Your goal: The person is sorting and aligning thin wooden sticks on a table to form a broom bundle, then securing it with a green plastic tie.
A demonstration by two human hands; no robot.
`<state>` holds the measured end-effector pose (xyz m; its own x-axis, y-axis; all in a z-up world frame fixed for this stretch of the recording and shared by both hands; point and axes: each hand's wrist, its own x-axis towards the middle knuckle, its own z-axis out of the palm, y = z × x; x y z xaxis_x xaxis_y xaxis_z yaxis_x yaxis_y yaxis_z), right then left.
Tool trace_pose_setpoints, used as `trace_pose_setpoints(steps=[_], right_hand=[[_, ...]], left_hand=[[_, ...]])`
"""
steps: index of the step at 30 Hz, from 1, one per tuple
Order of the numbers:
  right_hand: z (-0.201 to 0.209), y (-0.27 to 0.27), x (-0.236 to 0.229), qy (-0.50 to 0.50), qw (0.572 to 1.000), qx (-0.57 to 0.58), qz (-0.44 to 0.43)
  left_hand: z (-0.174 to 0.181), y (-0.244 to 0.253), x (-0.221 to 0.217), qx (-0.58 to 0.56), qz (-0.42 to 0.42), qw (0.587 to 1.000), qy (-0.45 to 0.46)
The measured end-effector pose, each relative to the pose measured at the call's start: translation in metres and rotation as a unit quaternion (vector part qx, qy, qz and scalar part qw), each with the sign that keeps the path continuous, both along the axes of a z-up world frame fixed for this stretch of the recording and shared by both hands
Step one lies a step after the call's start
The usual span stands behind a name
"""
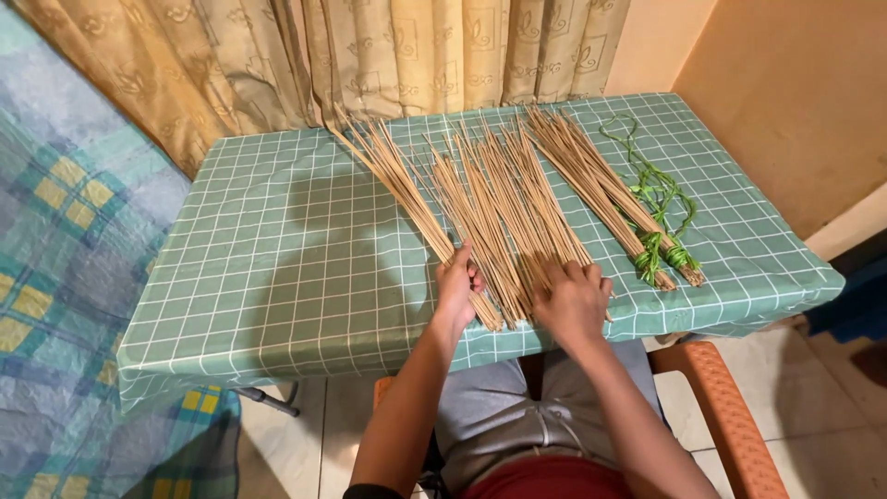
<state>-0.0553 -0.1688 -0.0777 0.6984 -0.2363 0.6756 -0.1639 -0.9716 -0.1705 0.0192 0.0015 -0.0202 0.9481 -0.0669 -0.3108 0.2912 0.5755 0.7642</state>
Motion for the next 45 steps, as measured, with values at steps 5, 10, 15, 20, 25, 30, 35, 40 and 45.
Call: trace_pose_setpoints(steps=[5, 10, 15, 20, 25, 30, 35, 40, 45], right_hand=[[0.006, 0.001, -0.002, 0.186, 0.977, 0.101, 0.031], [0.013, 0.004, -0.006, 0.228, 0.965, 0.119, 0.05], [0.007, 0.004, -0.003, 0.172, 0.972, 0.149, 0.064], [0.015, 0.002, -0.002, 0.058, 0.984, 0.156, 0.064], [0.052, 0.009, -0.017, -0.002, 0.983, 0.166, 0.075], [0.082, 0.032, -0.033, -0.006, 0.966, 0.241, 0.088], [0.091, 0.049, -0.035, 0.064, 0.938, 0.32, 0.115], [0.049, 0.076, -0.032, 0.092, 0.898, 0.345, 0.256], [0.009, 0.091, -0.025, -0.066, 0.927, 0.207, 0.307]], left_hand=[[0.006, -0.001, 0.002, 0.01, -0.011, 1.0, -0.003], [0.007, 0.0, 0.002, 0.006, -0.02, 1.0, 0.001], [0.002, -0.002, 0.005, -0.001, -0.021, 1.0, 0.004], [0.011, -0.001, 0.0, 0.011, -0.024, 1.0, -0.002], [0.011, -0.001, 0.001, 0.006, -0.026, 1.0, -0.001], [-0.007, -0.003, 0.008, 0.012, -0.03, 0.999, -0.012], [-0.004, -0.004, 0.006, -0.005, -0.041, 0.999, -0.017], [0.017, -0.003, -0.005, 0.004, -0.065, 0.997, -0.044], [-0.006, 0.0, 0.01, 0.072, -0.03, 0.995, -0.065]])
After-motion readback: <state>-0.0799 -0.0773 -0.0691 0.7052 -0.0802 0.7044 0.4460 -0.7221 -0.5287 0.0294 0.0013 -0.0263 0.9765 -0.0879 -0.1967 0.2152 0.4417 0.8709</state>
